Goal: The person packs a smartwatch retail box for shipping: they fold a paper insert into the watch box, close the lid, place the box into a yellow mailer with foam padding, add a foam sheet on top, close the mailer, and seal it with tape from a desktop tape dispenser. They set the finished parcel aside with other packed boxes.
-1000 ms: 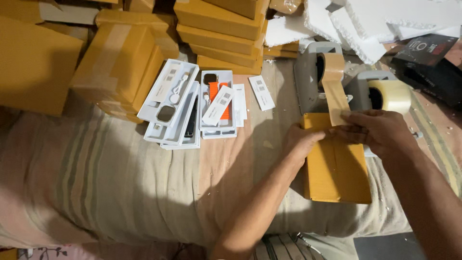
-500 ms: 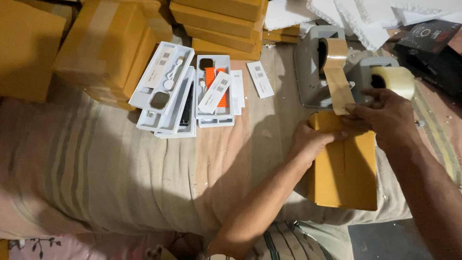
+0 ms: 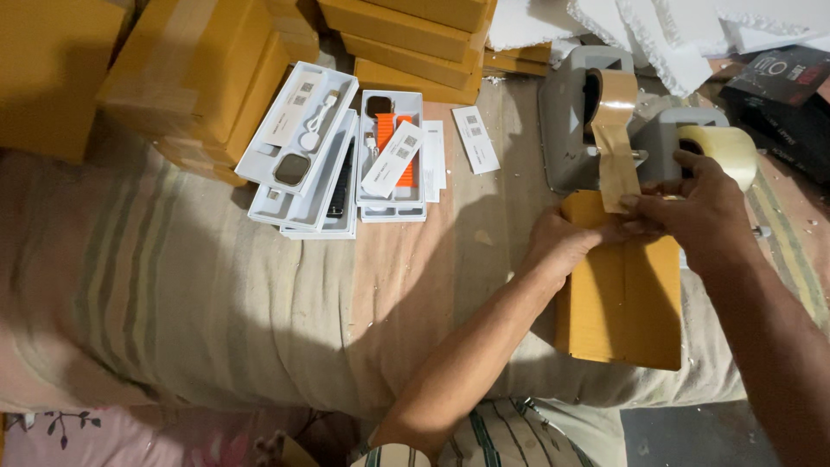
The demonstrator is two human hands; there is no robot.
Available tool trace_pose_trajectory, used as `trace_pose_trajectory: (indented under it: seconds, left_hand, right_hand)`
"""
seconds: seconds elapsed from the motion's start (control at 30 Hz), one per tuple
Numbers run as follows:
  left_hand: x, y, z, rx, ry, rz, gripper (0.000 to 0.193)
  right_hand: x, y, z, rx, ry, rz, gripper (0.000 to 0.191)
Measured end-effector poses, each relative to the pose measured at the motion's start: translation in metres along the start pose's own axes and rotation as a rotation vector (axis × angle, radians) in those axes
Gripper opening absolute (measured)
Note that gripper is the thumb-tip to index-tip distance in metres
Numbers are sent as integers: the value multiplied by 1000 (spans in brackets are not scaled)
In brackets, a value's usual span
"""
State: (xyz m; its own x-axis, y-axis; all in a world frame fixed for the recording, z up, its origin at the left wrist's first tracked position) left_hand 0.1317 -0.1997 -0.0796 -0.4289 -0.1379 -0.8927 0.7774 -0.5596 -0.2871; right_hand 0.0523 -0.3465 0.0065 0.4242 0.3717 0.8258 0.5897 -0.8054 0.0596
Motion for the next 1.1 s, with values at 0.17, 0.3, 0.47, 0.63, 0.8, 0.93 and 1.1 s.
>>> trace_pose_trajectory:
  seconds: [0.17, 0.3, 0.47, 0.63, 0.8, 0.93, 1.1]
  left_hand:
    - [3, 2, 3, 20, -8, 14, 50]
    - [6, 3, 3, 44, -71, 62, 47]
    - [19, 5, -1, 10, 34, 21, 51]
    - [20, 6, -4, -21, 72, 9, 47]
    - [18, 4, -6, -39, 64, 10, 51]
    - [22, 4, -8, -72, 72, -33, 58]
    - [18, 3, -6, -60, 131, 25, 59]
  right_hand:
    - [6, -5, -3, -27, -39, -29, 86]
    - [8, -8, -3, -34, 19, 0, 82]
    - [7, -11, -1, -35, -41, -37, 79]
    - [-4, -7, 1, -17, 29, 19, 82]
    - [8, -6, -2, -55, -146, -165, 90]
    - [16, -10, -4, -90, -305, -234, 93]
    - [28, -15, -4, -111, -433, -274, 93]
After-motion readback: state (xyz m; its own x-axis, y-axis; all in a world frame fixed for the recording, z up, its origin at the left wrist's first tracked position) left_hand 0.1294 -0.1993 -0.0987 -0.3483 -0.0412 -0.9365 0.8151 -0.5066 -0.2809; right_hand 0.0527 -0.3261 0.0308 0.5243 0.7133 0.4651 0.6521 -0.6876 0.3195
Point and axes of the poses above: each hand's wrist, its own y-axis towards the middle knuckle, its own z-axis out of the palm, x = y × z, the point moved 9 cm from there along y, towards the middle knuckle, and after that the axes turned 10 degrees about -x, right-handed, at the moved point
